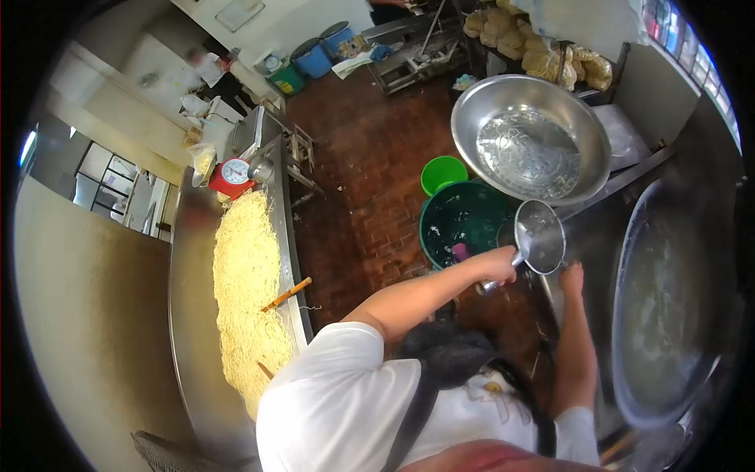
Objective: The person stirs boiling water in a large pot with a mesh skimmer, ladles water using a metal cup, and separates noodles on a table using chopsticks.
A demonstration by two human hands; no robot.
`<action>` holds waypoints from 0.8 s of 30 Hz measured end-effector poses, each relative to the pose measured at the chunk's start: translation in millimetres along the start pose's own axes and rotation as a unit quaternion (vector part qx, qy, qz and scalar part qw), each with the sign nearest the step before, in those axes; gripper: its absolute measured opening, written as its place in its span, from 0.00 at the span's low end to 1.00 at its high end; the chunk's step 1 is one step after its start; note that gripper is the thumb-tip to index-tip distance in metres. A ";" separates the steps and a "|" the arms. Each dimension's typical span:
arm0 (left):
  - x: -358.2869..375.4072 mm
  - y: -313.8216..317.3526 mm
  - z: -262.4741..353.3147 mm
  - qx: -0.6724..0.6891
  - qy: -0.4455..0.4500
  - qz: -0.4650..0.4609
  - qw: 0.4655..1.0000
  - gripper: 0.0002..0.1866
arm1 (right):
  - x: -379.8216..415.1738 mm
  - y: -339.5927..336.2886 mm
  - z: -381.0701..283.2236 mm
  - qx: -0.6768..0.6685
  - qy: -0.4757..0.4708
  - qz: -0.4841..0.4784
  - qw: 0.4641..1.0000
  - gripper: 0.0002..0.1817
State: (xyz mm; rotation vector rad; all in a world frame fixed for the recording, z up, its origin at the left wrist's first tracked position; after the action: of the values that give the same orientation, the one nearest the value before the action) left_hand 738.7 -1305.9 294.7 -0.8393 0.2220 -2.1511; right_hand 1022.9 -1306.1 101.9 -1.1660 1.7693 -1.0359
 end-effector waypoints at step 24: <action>-60.4 98.8 75.5 -0.349 0.134 0.135 0.918 0.23 | 129.6 -32.7 -12.6 0.233 0.038 -0.024 0.971 0.31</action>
State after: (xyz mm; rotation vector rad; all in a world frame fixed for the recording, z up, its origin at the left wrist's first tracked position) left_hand 875.8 -1318.4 281.6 -0.8213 1.2292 -1.9147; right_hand 984.4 -1433.9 116.0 -0.8851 1.4461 -1.4461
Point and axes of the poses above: each hand's wrist, its own x-axis away from the middle knuckle, its own y-axis out of the palm, z = x × y, the point moved 7 cm from there along -x, towards the middle knuckle, and after that the axes turned 8 degrees about z, right-handed, at the moved point
